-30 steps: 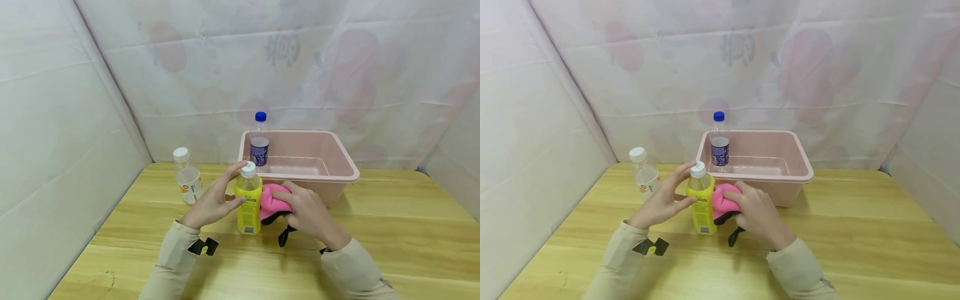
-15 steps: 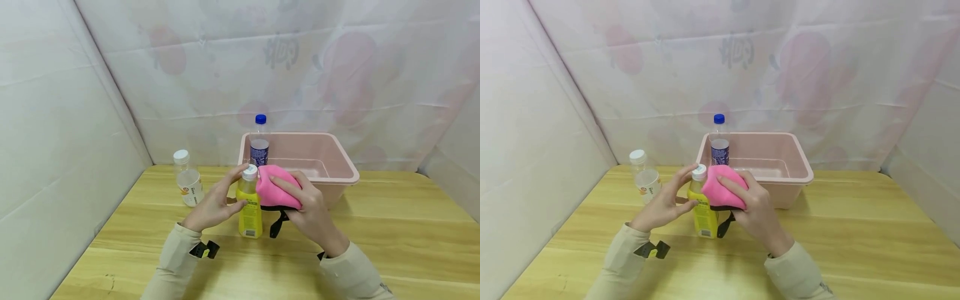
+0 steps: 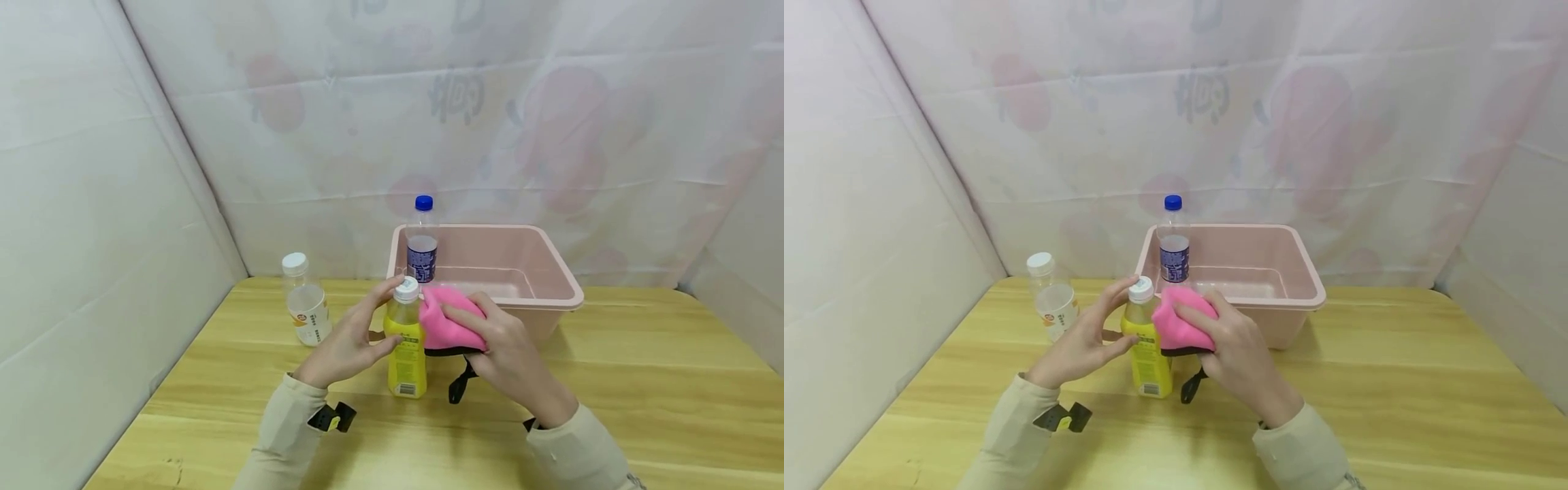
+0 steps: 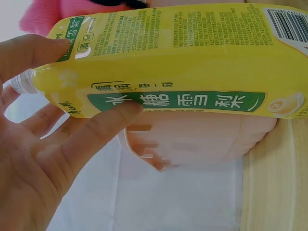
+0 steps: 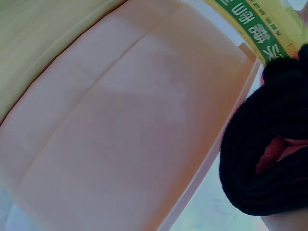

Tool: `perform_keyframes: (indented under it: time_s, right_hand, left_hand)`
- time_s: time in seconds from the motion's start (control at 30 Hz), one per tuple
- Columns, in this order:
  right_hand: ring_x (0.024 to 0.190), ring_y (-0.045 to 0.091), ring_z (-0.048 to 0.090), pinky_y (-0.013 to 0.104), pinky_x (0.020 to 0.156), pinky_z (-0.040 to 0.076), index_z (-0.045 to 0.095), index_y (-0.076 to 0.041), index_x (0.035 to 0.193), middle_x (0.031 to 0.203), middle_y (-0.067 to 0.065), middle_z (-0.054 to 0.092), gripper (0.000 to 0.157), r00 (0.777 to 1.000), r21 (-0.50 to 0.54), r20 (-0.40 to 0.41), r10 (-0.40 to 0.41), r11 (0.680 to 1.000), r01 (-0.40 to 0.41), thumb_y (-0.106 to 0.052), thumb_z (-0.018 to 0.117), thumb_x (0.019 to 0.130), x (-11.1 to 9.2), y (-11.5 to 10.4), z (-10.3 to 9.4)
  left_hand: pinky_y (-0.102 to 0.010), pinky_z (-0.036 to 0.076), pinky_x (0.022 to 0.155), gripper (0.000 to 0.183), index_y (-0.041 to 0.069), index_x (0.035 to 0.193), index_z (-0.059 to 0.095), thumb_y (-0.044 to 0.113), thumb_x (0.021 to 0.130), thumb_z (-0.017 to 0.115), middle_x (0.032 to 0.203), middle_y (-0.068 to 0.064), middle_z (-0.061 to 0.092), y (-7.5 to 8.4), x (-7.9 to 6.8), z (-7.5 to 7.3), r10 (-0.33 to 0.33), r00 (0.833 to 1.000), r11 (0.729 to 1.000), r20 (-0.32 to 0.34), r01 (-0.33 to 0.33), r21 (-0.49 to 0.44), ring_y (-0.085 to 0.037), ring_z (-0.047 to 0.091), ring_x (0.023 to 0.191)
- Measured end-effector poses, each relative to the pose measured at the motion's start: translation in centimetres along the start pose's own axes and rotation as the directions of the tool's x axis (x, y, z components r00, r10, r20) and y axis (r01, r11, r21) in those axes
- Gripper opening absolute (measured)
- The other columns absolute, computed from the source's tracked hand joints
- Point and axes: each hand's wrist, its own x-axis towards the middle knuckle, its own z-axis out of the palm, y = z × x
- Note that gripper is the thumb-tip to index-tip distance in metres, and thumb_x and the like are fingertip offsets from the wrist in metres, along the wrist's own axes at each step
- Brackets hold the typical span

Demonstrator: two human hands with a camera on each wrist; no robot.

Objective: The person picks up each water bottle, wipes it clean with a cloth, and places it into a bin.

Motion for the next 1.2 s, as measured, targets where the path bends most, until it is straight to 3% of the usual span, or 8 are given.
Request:
perform_keyframes:
  time_s: [0.1,0.2,0.43,0.53,0.6,0.97,1.07,1.2]
  right_hand:
    - [0.069,0.015,0.052,0.026,0.054,0.047,0.074,-0.01,0.104,0.1,0.005,0.061,0.059,0.991,-0.048,0.123,0.057,0.998,-0.052,0.018,0.058,0.055,-0.3,0.1,0.1]
    - [0.07,0.013,0.05,0.025,0.057,0.045,0.069,-0.011,0.095,0.096,0.0,0.057,0.047,0.955,-0.063,0.275,0.108,0.994,-0.094,0.017,0.061,0.058,-0.6,0.2,0.3]
    - [0.074,0.018,0.055,0.033,0.063,0.054,0.074,-0.004,0.106,0.095,0.003,0.059,0.05,0.823,-0.047,0.534,0.194,0.979,-0.2,0.017,0.061,0.062,-1.6,1.0,1.6]
    - [0.083,0.024,0.062,0.045,0.073,0.059,0.074,-0.005,0.111,0.102,0.009,0.065,0.049,0.75,-0.065,0.633,0.195,0.978,-0.2,0.012,0.067,0.066,-2.1,1.2,2.4]
    - [0.085,0.026,0.064,0.046,0.074,0.059,0.074,-0.007,0.108,0.101,0.009,0.065,0.044,0.724,-0.066,0.665,0.183,0.98,-0.187,0.01,0.07,0.068,-2.3,1.3,2.8]
    - [0.077,0.019,0.06,0.038,0.066,0.056,0.075,-0.01,0.106,0.091,0.001,0.061,0.044,0.733,-0.074,0.657,0.178,0.982,-0.172,0.011,0.072,0.067,-2.2,1.3,2.6]
    - [0.07,0.015,0.055,0.03,0.058,0.05,0.075,-0.012,0.104,0.086,-0.002,0.058,0.044,0.761,-0.084,0.625,0.172,0.985,-0.153,0.011,0.072,0.067,-1.9,1.2,2.2]
    - [0.065,0.011,0.048,0.025,0.052,0.043,0.075,-0.013,0.103,0.087,-0.004,0.055,0.048,0.828,-0.09,0.54,0.151,0.988,-0.121,0.014,0.066,0.064,-1.2,0.6,1.2]
  left_hand:
    - [-0.037,0.062,0.082,0.086,0.01,0.156,0.026,-0.015,0.087,0.069,0.162,-0.019,0.03,0.1,-0.1,0.0,0.027,1.0,0.999,-0.009,-0.026,0.04,-0.042,0.042,0.139]
    - [-0.036,0.062,0.083,0.085,0.01,0.156,0.027,-0.014,0.086,0.07,0.16,-0.02,0.033,0.1,-0.1,0.0,0.046,0.999,0.996,-0.02,-0.044,0.077,-0.041,0.043,0.138]
    - [-0.038,0.06,0.089,0.086,0.009,0.156,0.027,-0.012,0.085,0.071,0.16,-0.019,0.034,0.1,-0.1,0.0,0.069,0.997,0.991,-0.024,-0.065,0.121,-0.04,0.044,0.138]
    - [-0.039,0.059,0.091,0.085,0.009,0.155,0.027,-0.012,0.086,0.071,0.16,-0.019,0.035,-0.1,-0.1,0.0,0.066,0.998,0.99,-0.025,-0.062,0.127,-0.04,0.044,0.138]
    - [-0.037,0.061,0.084,0.085,0.01,0.155,0.027,-0.013,0.086,0.07,0.159,-0.02,0.034,-0.2,-0.1,0.0,0.059,0.998,0.993,-0.023,-0.056,0.108,-0.041,0.044,0.138]
    - [-0.048,0.055,0.098,0.084,0.011,0.156,0.028,-0.012,0.087,0.069,0.16,-0.017,0.034,-0.3,0.0,-0.2,0.048,0.999,0.995,-0.025,-0.046,0.086,-0.039,0.043,0.139]
    - [-0.046,0.057,0.094,0.084,0.01,0.156,0.028,-0.013,0.086,0.069,0.161,-0.017,0.033,-0.3,0.0,-0.2,0.05,0.999,0.996,-0.021,-0.048,0.08,-0.04,0.042,0.139]
    - [-0.046,0.057,0.093,0.084,0.01,0.155,0.028,-0.013,0.086,0.069,0.161,-0.018,0.033,-0.2,-0.1,-0.2,0.047,0.999,0.996,-0.019,-0.045,0.078,-0.04,0.042,0.139]
